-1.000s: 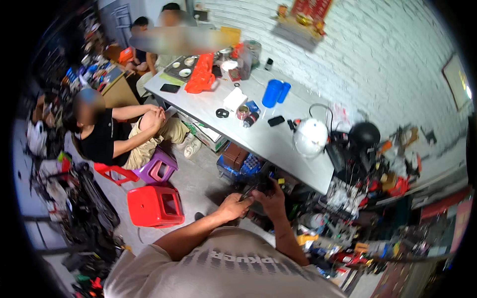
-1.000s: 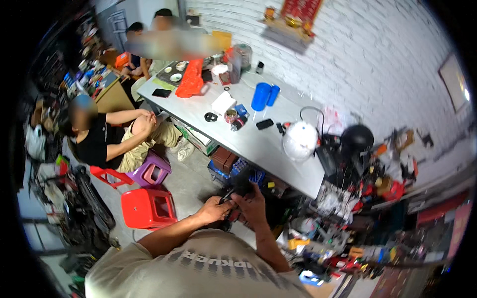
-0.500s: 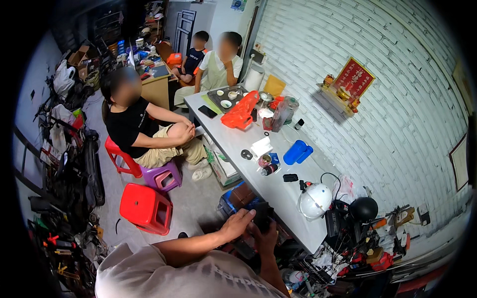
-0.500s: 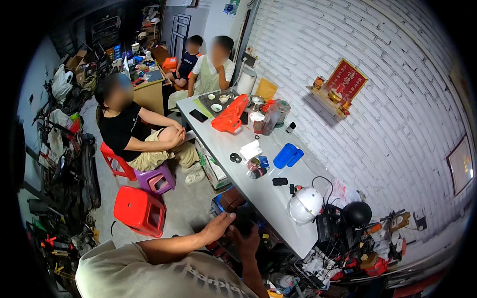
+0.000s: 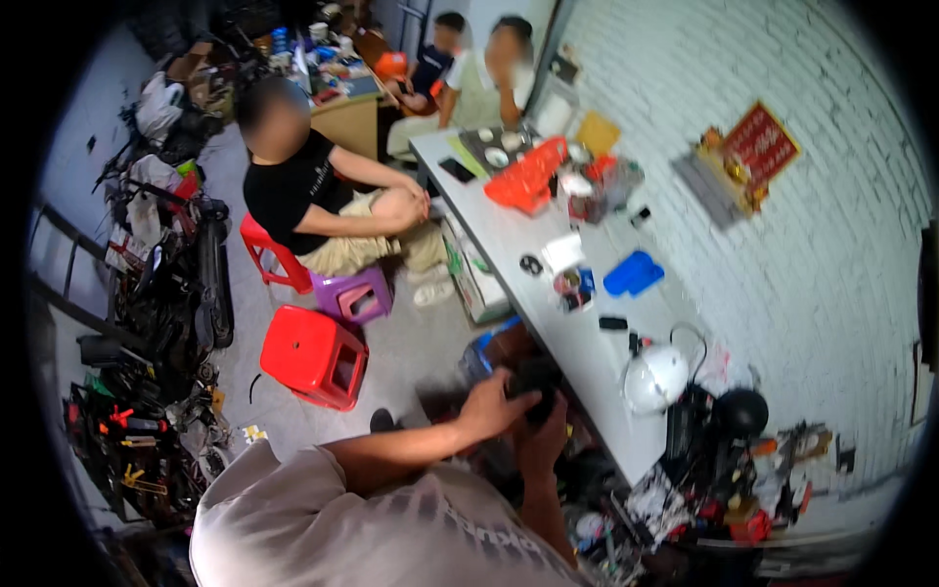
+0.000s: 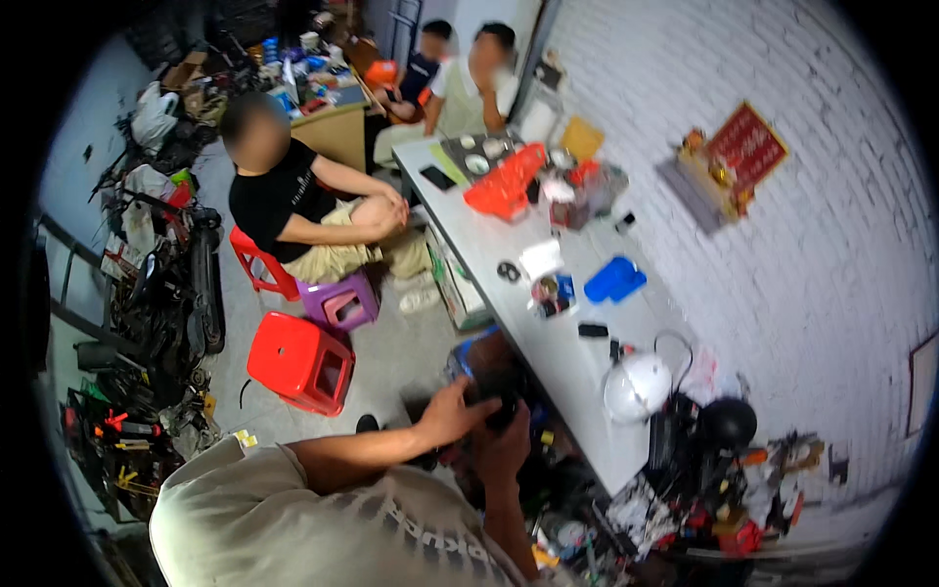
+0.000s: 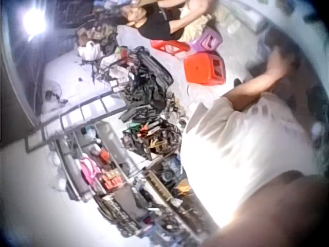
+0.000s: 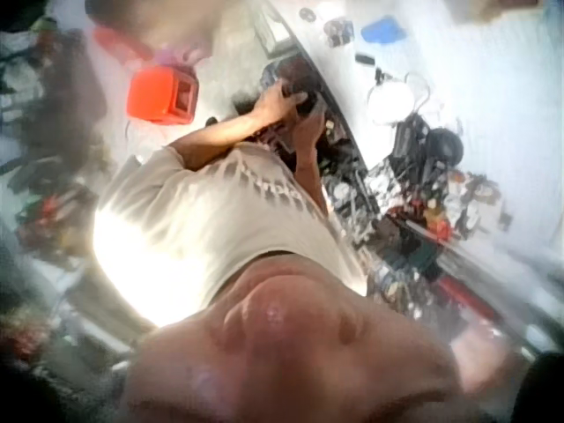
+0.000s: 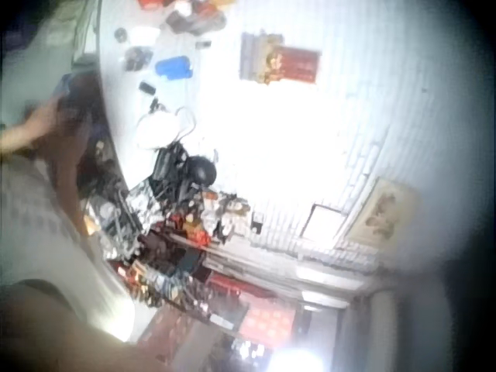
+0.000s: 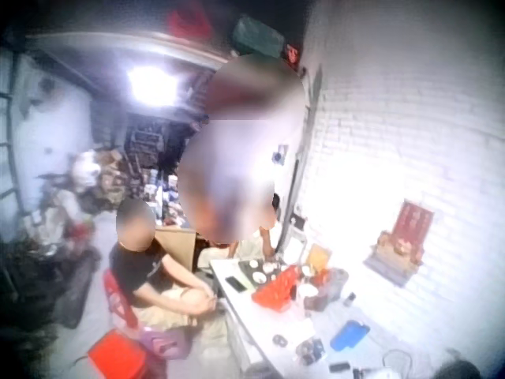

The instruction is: The person works on motorcycle engine components using a tool and then assembles a plastic phone mount by inserting a screw and attaching it to a bracket before testing it with a phone.

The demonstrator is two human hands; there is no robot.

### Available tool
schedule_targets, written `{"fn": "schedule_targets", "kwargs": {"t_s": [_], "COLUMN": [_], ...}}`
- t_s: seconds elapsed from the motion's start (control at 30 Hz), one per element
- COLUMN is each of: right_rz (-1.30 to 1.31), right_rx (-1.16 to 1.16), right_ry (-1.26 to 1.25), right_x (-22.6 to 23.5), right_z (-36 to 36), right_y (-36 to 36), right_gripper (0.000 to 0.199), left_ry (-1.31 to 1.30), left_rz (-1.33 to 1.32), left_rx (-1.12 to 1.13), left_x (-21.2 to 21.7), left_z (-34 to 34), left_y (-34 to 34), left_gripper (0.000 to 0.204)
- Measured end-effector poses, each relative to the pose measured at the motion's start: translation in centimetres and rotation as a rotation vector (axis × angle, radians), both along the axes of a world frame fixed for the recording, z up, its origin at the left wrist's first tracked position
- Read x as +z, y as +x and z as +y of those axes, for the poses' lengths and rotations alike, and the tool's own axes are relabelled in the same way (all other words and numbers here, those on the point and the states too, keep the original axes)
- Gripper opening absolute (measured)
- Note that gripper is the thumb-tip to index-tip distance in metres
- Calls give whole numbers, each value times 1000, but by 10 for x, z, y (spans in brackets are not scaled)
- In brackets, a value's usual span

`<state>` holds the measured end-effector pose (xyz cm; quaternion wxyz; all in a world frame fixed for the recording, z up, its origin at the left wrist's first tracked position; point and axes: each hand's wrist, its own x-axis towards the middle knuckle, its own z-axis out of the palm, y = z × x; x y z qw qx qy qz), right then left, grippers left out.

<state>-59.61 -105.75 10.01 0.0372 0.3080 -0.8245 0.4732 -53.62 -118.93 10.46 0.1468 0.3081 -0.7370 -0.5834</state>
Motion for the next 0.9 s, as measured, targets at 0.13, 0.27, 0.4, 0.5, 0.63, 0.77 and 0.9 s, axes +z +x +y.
{"fn": "schedule_targets", "kwargs": {"t_s": [0.13, 0.27, 0.4, 0.5, 0.63, 0.77, 0.9], "right_rz": [43, 48, 39, 49, 34, 50, 56], "right_rx": [8, -27, -53, -57, -46, -44, -76], "right_ry": [168, 152, 175, 159, 173, 148, 150], "right_x": [10, 15, 10, 3, -1, 2, 3], "right_z": [-27, -37, -40, -40, -36, -35, -31], "right_y": [-2, -3, 2, 4, 4, 8, 6], "right_gripper": [70, 71, 70, 70, 69, 67, 68], "left_ry": [209, 384, 508, 557, 535, 571, 634], "left_rz": [134, 384, 391, 427, 371, 353, 332], "left_rx": [116, 150, 150, 154, 102, 135, 146], "left_x": [-33, -31, -32, -33, -30, -17, -17], "left_z": [-12, -12, -12, -11, -14, -7, -4], "left_y": [-11, -16, -13, -11, -8, -8, -14], "left_gripper": [47, 43, 39, 39, 36, 40, 42]}}
